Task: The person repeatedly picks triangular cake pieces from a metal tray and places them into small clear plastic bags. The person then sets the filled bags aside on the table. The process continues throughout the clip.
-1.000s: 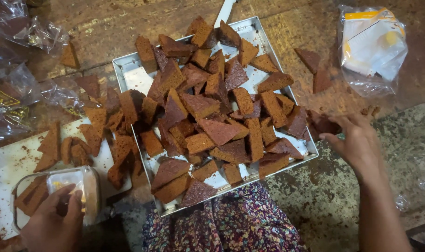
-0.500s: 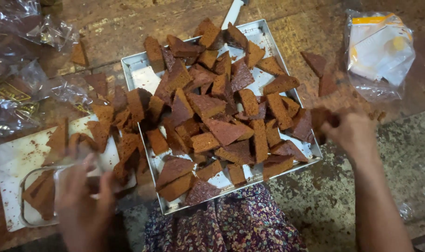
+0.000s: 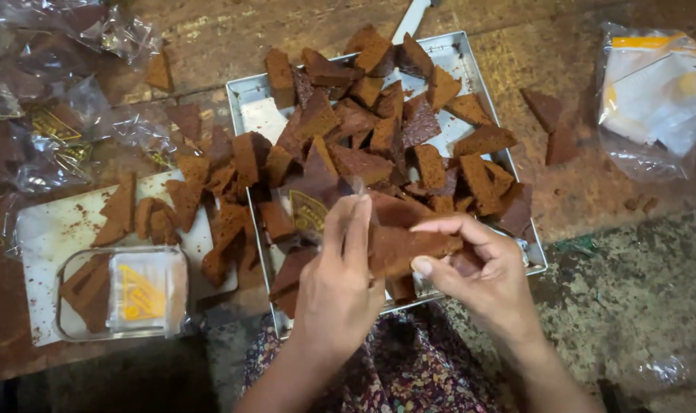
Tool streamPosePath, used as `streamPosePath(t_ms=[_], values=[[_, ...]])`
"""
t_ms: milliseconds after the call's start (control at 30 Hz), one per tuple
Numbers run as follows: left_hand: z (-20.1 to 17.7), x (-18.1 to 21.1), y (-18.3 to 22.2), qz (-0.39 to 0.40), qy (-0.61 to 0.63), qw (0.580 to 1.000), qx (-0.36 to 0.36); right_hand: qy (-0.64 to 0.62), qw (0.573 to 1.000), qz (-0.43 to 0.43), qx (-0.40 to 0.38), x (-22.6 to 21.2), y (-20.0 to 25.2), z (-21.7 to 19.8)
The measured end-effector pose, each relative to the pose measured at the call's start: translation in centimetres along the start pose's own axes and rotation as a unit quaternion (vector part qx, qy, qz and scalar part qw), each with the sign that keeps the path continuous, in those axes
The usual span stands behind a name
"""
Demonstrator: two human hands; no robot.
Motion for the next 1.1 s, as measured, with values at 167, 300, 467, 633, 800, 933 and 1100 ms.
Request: streamPosePath(t_ms=[167, 300, 467, 633, 800, 933, 1100], values=[[-0.1, 0.4, 0.0, 0.016, -0.03, 0.998, 0.052, 0.191, 0.971, -0.105, 0.095, -0.4, 0.0, 2.4], [0.3, 0.1, 1.0, 0.071, -0.03, 0.996, 0.038, 0.363, 0.858, -0.358, 0.058, 3.1, -0.7, 2.9], [-1.6, -0.1, 0.3, 0.174, -0.057, 0.974, 0.135, 0.434, 0.815, -0.379, -0.05, 3.5, -0.8, 4.2], [-2.1, 1.8, 1.3, 0.221, 0.013, 0.97, 0.103, 0.284, 0.875, -0.372, -0.124, 5.5, -2.0, 4.3], [-6.1, -1.0, 2.8, 0.208, 0.043, 0.974, 0.081, 0.269, 0.877, -0.36, -0.168, 0.5, -3.3, 3.1], [-9.6, -14.0, 7.1, -0.076, -0.291, 0.935, 0.186, 0.326, 0.848, -0.096, -0.407, -4.9, -5.5, -1.0], [-10.9, -19.6, 9.0, -0.361, -0.256, 0.895, 0.049, 0.602, 0.724, 0.249, -0.226, -8.8, -12.8, -6.5]])
Point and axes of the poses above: each hand's wrist, its own y-axis away from the middle knuckle, its own z-axis out of the palm, x = y × z, the point moved 1 cm from there along -y, towards the middle knuckle, and after that the axes turned 7 degrees about -y, right-handed, at the moved point
